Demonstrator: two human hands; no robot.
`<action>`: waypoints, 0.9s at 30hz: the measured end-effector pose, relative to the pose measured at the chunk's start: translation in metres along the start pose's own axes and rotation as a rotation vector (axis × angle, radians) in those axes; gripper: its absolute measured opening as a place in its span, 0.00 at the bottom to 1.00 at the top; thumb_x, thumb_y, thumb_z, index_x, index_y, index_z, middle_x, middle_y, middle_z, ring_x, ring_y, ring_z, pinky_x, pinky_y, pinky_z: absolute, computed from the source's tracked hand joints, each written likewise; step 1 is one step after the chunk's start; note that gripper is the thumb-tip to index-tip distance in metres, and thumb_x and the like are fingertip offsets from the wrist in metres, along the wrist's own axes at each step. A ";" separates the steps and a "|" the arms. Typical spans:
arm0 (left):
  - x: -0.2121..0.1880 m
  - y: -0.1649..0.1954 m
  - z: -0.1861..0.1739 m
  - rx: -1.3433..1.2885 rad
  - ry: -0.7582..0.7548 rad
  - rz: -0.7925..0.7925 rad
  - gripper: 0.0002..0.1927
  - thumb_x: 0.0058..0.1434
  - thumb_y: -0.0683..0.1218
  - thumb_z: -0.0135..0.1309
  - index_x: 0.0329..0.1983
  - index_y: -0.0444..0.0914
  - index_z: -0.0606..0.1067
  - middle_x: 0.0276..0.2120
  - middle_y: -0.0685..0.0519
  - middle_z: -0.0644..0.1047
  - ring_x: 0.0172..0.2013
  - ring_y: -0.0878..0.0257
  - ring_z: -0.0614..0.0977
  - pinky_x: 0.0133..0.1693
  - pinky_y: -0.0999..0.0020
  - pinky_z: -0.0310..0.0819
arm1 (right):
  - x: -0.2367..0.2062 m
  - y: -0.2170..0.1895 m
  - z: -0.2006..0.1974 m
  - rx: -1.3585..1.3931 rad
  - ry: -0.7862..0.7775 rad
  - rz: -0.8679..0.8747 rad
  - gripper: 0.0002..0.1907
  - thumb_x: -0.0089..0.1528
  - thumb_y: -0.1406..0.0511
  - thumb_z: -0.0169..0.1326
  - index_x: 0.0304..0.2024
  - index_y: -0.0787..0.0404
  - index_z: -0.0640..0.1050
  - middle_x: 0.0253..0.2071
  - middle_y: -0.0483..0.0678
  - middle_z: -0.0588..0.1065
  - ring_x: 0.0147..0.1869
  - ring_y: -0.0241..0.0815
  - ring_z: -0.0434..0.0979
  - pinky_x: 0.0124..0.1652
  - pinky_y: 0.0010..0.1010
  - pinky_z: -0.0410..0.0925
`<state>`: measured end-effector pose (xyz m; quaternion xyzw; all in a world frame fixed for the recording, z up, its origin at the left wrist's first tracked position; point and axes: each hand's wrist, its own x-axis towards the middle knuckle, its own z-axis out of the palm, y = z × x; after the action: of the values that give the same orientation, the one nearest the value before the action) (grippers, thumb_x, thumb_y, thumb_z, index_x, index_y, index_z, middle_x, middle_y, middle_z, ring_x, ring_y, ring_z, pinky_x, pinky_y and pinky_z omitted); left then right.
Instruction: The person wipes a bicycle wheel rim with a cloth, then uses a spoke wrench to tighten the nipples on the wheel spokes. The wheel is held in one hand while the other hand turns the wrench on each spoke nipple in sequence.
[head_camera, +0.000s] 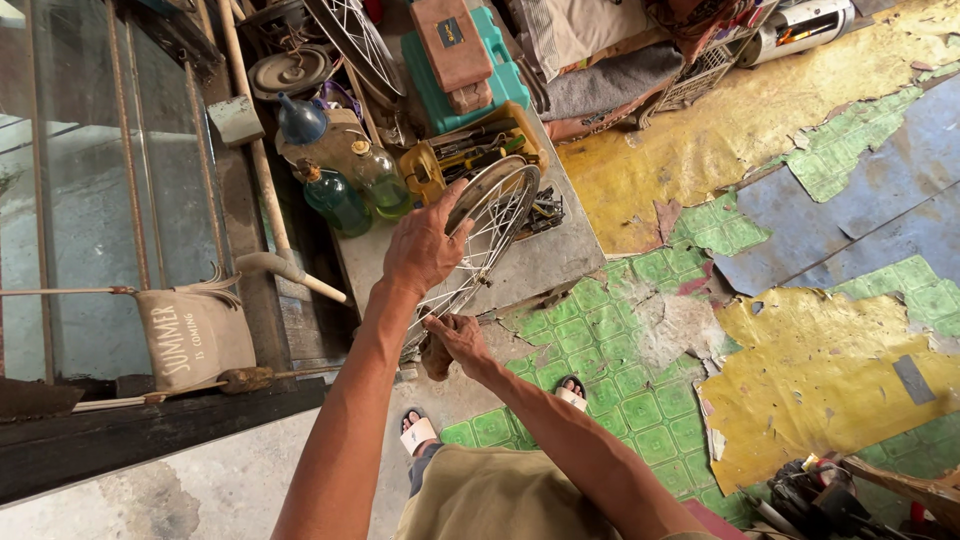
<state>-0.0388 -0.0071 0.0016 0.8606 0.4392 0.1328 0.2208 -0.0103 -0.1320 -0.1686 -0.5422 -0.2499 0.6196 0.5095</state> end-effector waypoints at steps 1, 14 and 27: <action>0.001 0.001 0.001 -0.016 -0.013 -0.009 0.32 0.66 0.53 0.55 0.73 0.50 0.63 0.35 0.39 0.83 0.39 0.41 0.85 0.54 0.47 0.74 | -0.001 -0.002 -0.002 -0.034 0.009 -0.007 0.27 0.63 0.51 0.66 0.22 0.60 0.69 0.20 0.45 0.72 0.24 0.35 0.68 0.25 0.33 0.65; 0.000 0.001 0.001 -0.013 -0.008 -0.008 0.32 0.66 0.52 0.55 0.73 0.49 0.63 0.42 0.38 0.82 0.44 0.40 0.83 0.56 0.48 0.72 | 0.011 -0.003 -0.016 -0.367 0.016 0.024 0.30 0.55 0.44 0.67 0.25 0.65 0.79 0.23 0.48 0.78 0.27 0.37 0.79 0.29 0.36 0.73; -0.004 0.000 0.006 -0.025 0.028 -0.009 0.32 0.65 0.53 0.55 0.72 0.50 0.64 0.46 0.38 0.82 0.45 0.37 0.82 0.54 0.46 0.72 | 0.013 0.005 -0.019 -0.321 0.026 0.039 0.24 0.56 0.49 0.68 0.25 0.63 0.79 0.22 0.48 0.78 0.26 0.35 0.79 0.27 0.34 0.72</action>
<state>-0.0384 -0.0116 -0.0036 0.8539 0.4446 0.1492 0.2259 0.0065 -0.1269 -0.1839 -0.6295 -0.3286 0.5744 0.4071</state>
